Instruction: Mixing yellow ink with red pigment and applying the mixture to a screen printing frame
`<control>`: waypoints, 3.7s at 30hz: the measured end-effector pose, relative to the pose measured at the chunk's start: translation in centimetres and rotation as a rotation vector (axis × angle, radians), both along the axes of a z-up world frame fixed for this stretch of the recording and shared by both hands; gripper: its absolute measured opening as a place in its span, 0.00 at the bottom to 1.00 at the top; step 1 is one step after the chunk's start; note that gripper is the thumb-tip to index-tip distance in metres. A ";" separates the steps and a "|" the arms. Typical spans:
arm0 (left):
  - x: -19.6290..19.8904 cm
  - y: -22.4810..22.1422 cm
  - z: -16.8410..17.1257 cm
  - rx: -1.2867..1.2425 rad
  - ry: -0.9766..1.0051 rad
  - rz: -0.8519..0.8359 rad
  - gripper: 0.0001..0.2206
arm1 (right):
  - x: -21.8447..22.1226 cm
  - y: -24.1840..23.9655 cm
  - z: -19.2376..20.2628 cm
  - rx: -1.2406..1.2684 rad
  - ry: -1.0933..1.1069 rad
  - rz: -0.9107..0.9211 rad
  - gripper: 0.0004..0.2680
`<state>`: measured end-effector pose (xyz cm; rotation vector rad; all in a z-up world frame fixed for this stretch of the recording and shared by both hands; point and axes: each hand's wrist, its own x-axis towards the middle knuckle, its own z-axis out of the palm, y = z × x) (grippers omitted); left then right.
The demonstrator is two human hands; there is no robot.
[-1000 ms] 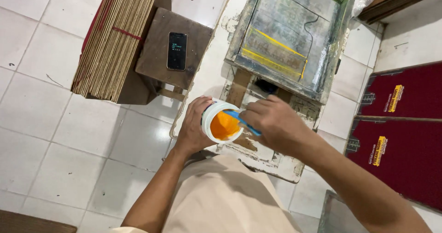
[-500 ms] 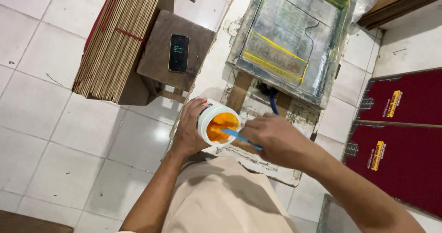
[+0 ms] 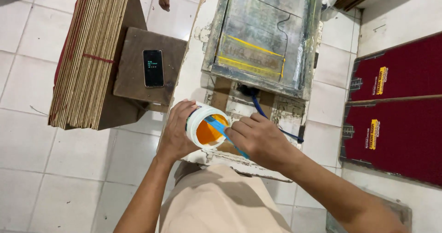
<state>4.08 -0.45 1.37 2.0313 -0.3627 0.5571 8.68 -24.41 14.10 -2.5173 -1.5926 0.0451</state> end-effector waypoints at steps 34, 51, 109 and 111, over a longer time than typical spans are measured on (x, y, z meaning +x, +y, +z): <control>4.0 0.5 2.5 0.148 0.147 0.010 0.45 | -3.4 -6.7 -10.5 1.335 1.237 -0.902 0.09; 4.9 -2.6 -1.1 -0.019 0.197 0.028 0.49 | -2.0 -12.3 -6.1 1.398 1.288 -0.895 0.09; 14.2 -7.0 -2.7 -0.295 0.575 0.106 0.50 | 13.4 -17.6 -10.1 1.520 1.319 -0.904 0.10; 14.2 -6.9 -3.2 -0.328 0.580 0.102 0.51 | 13.2 -17.9 -9.9 1.537 1.330 -0.917 0.09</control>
